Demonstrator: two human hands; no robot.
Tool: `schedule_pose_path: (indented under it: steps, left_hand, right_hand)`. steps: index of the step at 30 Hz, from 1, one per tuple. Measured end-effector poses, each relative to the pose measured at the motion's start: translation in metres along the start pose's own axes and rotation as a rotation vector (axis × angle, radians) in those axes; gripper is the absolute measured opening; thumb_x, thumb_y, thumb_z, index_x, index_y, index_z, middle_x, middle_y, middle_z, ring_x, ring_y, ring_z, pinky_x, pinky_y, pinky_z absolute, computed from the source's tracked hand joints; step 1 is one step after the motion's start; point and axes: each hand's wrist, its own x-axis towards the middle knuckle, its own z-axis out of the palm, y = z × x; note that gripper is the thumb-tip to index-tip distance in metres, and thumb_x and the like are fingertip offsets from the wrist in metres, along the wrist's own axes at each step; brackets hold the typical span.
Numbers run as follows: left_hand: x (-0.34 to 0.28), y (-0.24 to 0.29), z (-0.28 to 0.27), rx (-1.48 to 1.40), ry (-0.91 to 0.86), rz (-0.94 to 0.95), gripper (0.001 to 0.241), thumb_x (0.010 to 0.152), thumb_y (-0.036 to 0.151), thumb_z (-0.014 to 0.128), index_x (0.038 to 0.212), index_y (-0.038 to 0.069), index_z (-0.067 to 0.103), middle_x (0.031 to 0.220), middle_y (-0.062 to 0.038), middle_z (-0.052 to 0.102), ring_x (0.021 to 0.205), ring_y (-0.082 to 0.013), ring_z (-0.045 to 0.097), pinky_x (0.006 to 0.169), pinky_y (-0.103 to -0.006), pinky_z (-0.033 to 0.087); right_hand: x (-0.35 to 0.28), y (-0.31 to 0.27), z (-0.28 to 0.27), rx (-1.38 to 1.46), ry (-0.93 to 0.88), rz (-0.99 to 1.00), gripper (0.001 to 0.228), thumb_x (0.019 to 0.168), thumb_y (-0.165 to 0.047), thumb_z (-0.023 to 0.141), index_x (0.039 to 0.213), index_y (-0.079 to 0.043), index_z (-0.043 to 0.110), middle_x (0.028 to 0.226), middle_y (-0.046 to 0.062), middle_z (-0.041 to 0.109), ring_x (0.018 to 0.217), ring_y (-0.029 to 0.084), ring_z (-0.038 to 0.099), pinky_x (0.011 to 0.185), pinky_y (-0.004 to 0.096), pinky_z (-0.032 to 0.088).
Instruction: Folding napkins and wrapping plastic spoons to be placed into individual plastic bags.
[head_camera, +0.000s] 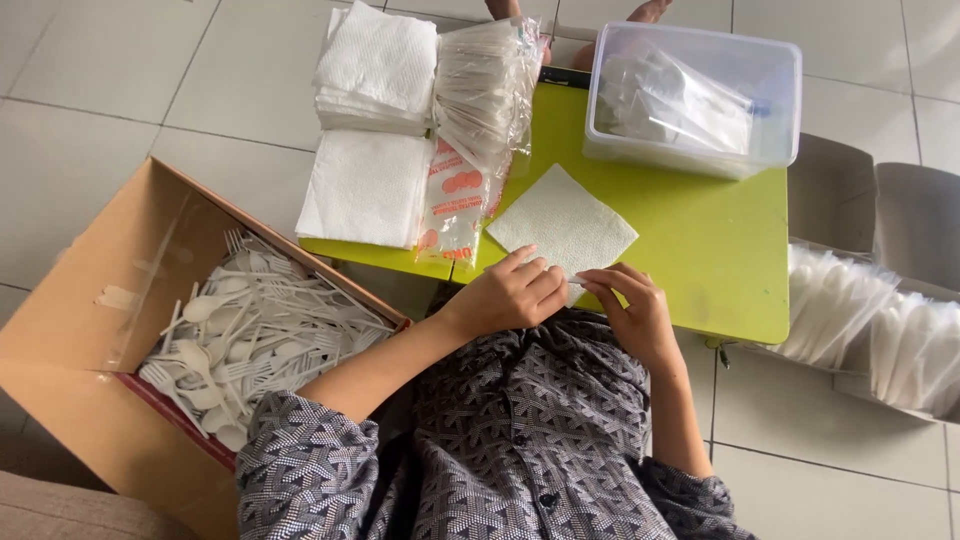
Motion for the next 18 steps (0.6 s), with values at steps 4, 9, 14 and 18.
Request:
schedule_pose_path:
  steps: [4, 9, 14, 18]
  left_hand:
    - [-0.014, 0.000, 0.013, -0.054, -0.056, 0.000, 0.007, 0.095, 0.016, 0.068, 0.090, 0.011, 0.068, 0.085, -0.004, 0.065, 0.082, -0.0207, 0.072, 0.084, -0.0394, 0.061]
    - [-0.028, 0.001, 0.025, -0.132, -0.085, -0.073, 0.007, 0.096, 0.012, 0.066, 0.093, 0.007, 0.070, 0.088, -0.007, 0.068, 0.082, -0.0220, 0.073, 0.080, -0.0349, 0.061]
    - [-0.037, 0.000, 0.032, -0.229, -0.152, -0.124, 0.007, 0.097, 0.008, 0.065, 0.098, 0.005, 0.072, 0.093, -0.010, 0.070, 0.086, -0.0218, 0.072, 0.079, -0.0315, 0.061]
    - [-0.030, -0.010, 0.016, -0.336, -0.187, -0.165, 0.007, 0.096, 0.006, 0.067, 0.099, 0.007, 0.074, 0.092, -0.009, 0.072, 0.085, -0.0187, 0.073, 0.075, -0.0262, 0.060]
  right_hand:
    - [0.002, 0.001, 0.007, 0.017, -0.007, 0.022, 0.010, 0.096, -0.010, 0.072, 0.102, -0.007, 0.079, 0.091, 0.010, 0.074, 0.080, 0.031, 0.071, 0.075, 0.043, 0.053]
    - [0.002, 0.014, 0.014, 0.066, 0.012, 0.007, 0.015, 0.094, -0.003, 0.071, 0.107, -0.003, 0.078, 0.102, 0.017, 0.067, 0.085, 0.033, 0.069, 0.077, 0.046, 0.055]
    - [0.006, 0.029, 0.004, 0.066, 0.028, -0.030, 0.014, 0.092, -0.001, 0.075, 0.105, -0.002, 0.079, 0.099, 0.014, 0.068, 0.088, 0.030, 0.070, 0.079, 0.043, 0.056]
    - [0.013, 0.009, -0.013, -0.008, 0.021, -0.154, 0.012, 0.088, 0.004, 0.077, 0.098, -0.004, 0.078, 0.098, 0.011, 0.072, 0.093, 0.031, 0.073, 0.081, 0.043, 0.057]
